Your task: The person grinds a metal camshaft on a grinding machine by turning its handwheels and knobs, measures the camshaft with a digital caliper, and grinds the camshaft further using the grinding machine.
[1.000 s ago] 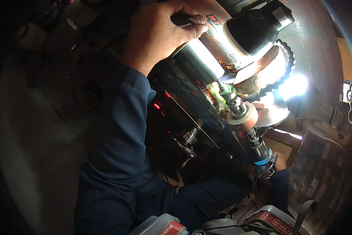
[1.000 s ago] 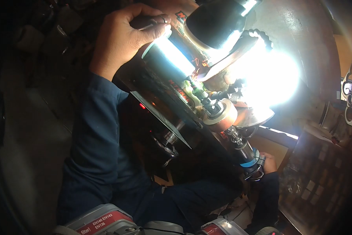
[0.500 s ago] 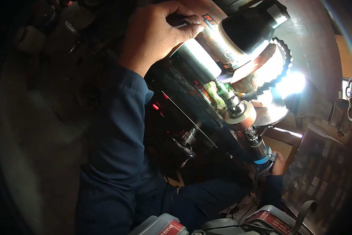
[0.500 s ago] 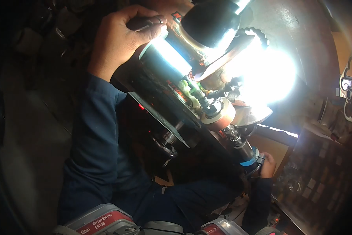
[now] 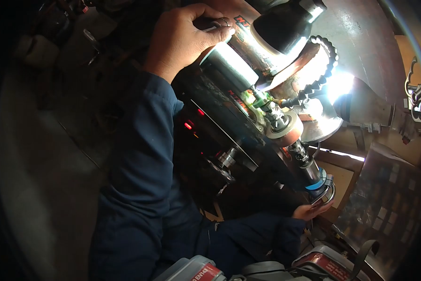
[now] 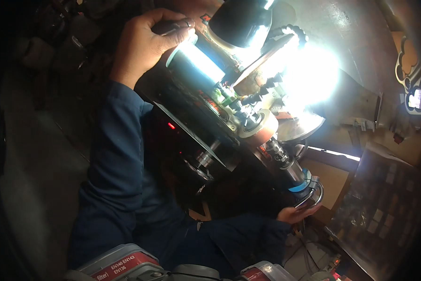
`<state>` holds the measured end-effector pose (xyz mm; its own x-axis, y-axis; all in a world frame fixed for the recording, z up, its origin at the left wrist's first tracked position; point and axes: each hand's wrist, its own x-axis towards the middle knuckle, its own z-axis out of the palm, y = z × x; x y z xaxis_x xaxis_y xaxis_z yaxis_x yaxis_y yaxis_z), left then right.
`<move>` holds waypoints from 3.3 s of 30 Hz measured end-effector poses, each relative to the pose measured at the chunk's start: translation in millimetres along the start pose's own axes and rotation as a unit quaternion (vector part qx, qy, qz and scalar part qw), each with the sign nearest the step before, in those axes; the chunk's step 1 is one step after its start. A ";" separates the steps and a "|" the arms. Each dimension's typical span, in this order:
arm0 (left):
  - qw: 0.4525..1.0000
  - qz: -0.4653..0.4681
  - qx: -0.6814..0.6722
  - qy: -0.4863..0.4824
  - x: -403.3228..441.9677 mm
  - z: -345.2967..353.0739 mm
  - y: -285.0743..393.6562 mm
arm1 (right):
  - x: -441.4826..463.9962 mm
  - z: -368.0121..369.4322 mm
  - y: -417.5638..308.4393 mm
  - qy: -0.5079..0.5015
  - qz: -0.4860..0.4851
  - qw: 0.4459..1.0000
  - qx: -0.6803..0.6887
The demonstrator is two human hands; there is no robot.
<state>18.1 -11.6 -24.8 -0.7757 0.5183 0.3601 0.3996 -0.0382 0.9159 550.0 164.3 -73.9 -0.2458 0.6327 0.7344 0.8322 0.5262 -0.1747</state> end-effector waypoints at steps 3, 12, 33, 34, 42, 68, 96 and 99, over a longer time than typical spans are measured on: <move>1.000 0.002 0.002 0.001 -0.6 0.3 -0.5 | 26.0 -7.6 -17.6 -0.031 -0.021 0.999 0.011; 0.993 0.068 0.076 0.063 2.9 -4.0 8.3 | 117.3 6.1 44.4 -0.390 0.144 0.906 0.084; 0.991 0.073 0.083 0.075 0.3 -9.5 4.1 | 163.1 32.9 33.2 -0.629 0.168 0.758 0.032; 0.990 0.083 0.087 0.080 -0.2 -9.3 3.6 | 161.2 28.9 26.4 -0.608 0.129 0.783 0.005; 0.992 0.056 0.078 0.087 0.5 -5.3 0.2 | 109.3 5.3 24.0 -0.325 0.190 0.919 0.113; 0.990 0.069 0.086 0.091 -0.1 -5.7 0.1 | 166.3 35.8 27.5 -0.655 0.172 0.735 0.040; 0.988 0.070 0.088 0.108 2.0 -4.8 -5.1 | 130.6 72.1 3.9 -0.719 0.266 0.629 0.133; 0.991 0.050 0.068 0.107 0.8 -2.8 -3.6 | 148.4 37.8 54.6 -0.584 0.266 0.753 0.148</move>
<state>14.6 -13.5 -27.3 -0.8085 0.3246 0.4909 0.5308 0.0421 0.8465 540.2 308.4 0.7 -0.3307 0.7758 -0.5373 0.8622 0.0169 -0.5062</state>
